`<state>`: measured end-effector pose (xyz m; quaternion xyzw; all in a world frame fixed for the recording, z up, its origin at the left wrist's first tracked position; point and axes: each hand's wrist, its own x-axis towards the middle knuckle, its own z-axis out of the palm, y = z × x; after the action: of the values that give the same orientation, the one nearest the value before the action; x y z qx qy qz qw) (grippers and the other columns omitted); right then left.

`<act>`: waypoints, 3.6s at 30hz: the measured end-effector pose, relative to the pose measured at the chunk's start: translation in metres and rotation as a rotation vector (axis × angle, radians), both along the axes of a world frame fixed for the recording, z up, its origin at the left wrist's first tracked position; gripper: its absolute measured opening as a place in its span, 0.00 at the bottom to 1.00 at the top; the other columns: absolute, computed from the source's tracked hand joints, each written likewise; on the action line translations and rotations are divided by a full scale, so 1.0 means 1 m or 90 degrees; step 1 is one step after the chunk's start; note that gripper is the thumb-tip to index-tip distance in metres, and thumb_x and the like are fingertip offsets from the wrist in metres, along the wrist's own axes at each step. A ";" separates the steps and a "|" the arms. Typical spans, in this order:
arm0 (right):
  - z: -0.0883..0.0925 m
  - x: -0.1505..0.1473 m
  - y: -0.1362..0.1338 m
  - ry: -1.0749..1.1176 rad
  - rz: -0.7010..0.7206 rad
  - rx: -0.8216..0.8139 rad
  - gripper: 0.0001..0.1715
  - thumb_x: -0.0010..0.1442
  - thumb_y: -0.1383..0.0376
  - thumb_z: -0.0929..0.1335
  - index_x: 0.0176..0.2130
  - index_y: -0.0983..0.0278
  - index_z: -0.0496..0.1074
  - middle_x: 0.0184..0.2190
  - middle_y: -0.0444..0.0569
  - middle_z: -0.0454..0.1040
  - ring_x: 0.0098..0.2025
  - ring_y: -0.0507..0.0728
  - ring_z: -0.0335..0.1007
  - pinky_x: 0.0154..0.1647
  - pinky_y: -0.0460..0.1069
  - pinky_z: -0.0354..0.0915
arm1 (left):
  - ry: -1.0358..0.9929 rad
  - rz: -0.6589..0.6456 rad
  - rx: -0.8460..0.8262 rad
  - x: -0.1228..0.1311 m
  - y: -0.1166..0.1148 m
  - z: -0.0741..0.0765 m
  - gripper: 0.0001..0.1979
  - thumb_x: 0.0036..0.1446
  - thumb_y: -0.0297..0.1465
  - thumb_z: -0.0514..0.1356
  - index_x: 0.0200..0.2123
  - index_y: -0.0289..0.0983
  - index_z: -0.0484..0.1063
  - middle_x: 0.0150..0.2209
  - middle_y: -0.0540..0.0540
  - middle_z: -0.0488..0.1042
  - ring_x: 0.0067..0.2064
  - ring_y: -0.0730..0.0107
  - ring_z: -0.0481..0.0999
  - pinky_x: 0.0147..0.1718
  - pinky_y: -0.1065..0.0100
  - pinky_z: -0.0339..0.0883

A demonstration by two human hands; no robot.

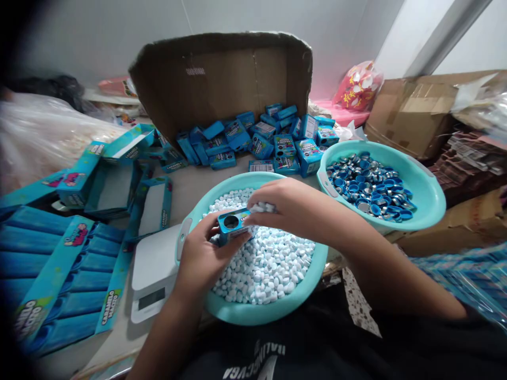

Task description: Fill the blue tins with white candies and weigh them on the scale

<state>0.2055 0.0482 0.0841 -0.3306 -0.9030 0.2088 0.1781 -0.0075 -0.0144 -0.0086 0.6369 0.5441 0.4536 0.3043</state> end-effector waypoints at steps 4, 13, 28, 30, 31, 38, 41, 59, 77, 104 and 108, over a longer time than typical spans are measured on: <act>0.014 -0.029 0.007 -0.121 0.091 -0.004 0.09 0.63 0.61 0.74 0.41 0.65 0.80 0.36 0.49 0.80 0.37 0.56 0.74 0.36 0.50 0.62 | 0.026 -0.024 0.011 0.000 -0.001 0.002 0.15 0.57 0.37 0.69 0.48 0.45 0.77 0.44 0.49 0.80 0.45 0.63 0.78 0.47 0.62 0.71; 0.003 -0.040 0.009 -0.101 0.057 -0.042 0.16 0.55 0.60 0.79 0.41 0.65 0.80 0.34 0.47 0.78 0.35 0.55 0.71 0.35 0.49 0.60 | 0.011 -0.008 -0.025 0.001 -0.001 0.001 0.15 0.56 0.37 0.70 0.47 0.43 0.77 0.43 0.48 0.81 0.43 0.62 0.79 0.44 0.62 0.72; -0.036 -0.039 0.003 0.292 -0.038 0.062 0.18 0.60 0.53 0.76 0.33 0.65 0.74 0.31 0.46 0.74 0.33 0.52 0.67 0.35 0.47 0.61 | -0.029 0.035 -0.049 0.003 0.000 0.004 0.17 0.53 0.36 0.71 0.47 0.43 0.77 0.42 0.47 0.82 0.43 0.57 0.82 0.44 0.57 0.76; -0.033 -0.037 0.001 0.329 -0.106 0.045 0.21 0.61 0.51 0.75 0.29 0.64 0.72 0.27 0.44 0.72 0.30 0.51 0.65 0.33 0.47 0.60 | -0.029 0.024 -0.045 0.002 0.000 0.003 0.18 0.53 0.36 0.71 0.47 0.43 0.77 0.43 0.46 0.82 0.44 0.56 0.82 0.45 0.56 0.77; -0.032 -0.037 0.001 0.347 -0.131 0.035 0.22 0.61 0.51 0.75 0.27 0.64 0.70 0.25 0.43 0.71 0.28 0.50 0.63 0.32 0.47 0.59 | -0.024 0.019 -0.041 0.002 0.000 0.002 0.18 0.53 0.36 0.71 0.47 0.43 0.77 0.43 0.46 0.82 0.44 0.56 0.82 0.45 0.56 0.76; -0.039 -0.059 0.006 0.353 -0.069 -0.025 0.25 0.62 0.50 0.73 0.25 0.63 0.68 0.24 0.42 0.69 0.28 0.50 0.61 0.31 0.47 0.57 | 0.042 0.033 -0.049 0.003 0.001 -0.005 0.14 0.52 0.37 0.71 0.42 0.42 0.78 0.40 0.48 0.81 0.42 0.58 0.81 0.43 0.57 0.75; -0.040 -0.066 0.005 0.334 -0.023 -0.063 0.24 0.64 0.50 0.71 0.27 0.64 0.69 0.27 0.43 0.70 0.30 0.50 0.63 0.33 0.47 0.58 | 0.063 0.049 -0.043 0.004 0.000 -0.002 0.12 0.51 0.35 0.71 0.39 0.40 0.77 0.38 0.47 0.80 0.41 0.58 0.81 0.42 0.58 0.74; -0.032 -0.081 0.000 0.608 -0.051 -0.437 0.38 0.63 0.34 0.64 0.24 0.63 0.68 0.19 0.44 0.71 0.24 0.51 0.66 0.28 0.47 0.63 | 0.027 0.025 -0.076 0.002 0.000 0.000 0.14 0.52 0.34 0.71 0.42 0.42 0.77 0.36 0.48 0.81 0.39 0.56 0.81 0.35 0.59 0.74; -0.021 -0.101 0.009 0.752 -0.057 -0.612 0.44 0.57 0.24 0.54 0.21 0.58 0.57 0.11 0.35 0.43 0.15 0.49 0.42 0.18 0.47 0.46 | 0.039 0.009 -0.034 0.002 0.001 0.002 0.11 0.53 0.31 0.69 0.40 0.40 0.76 0.39 0.47 0.80 0.42 0.60 0.79 0.43 0.59 0.74; -0.089 0.003 -0.002 -0.186 -0.050 -0.190 0.31 0.59 0.46 0.73 0.53 0.64 0.74 0.53 0.57 0.72 0.55 0.68 0.68 0.56 0.61 0.66 | -0.166 0.361 0.146 -0.158 -0.036 -0.009 0.41 0.40 0.34 0.79 0.59 0.42 0.72 0.48 0.46 0.80 0.49 0.58 0.80 0.52 0.56 0.77; -0.087 0.004 0.002 -0.159 -0.032 -0.233 0.17 0.61 0.52 0.72 0.44 0.61 0.77 0.47 0.52 0.74 0.47 0.62 0.72 0.50 0.56 0.67 | -0.200 0.331 0.023 -0.175 -0.040 -0.049 0.43 0.40 0.37 0.79 0.61 0.40 0.71 0.48 0.42 0.80 0.48 0.54 0.81 0.48 0.57 0.78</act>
<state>0.2091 0.0498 -0.0034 -0.4031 -0.8564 0.3225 0.0071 -0.1821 -0.0539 -0.0579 0.4035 0.6269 0.6189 0.2472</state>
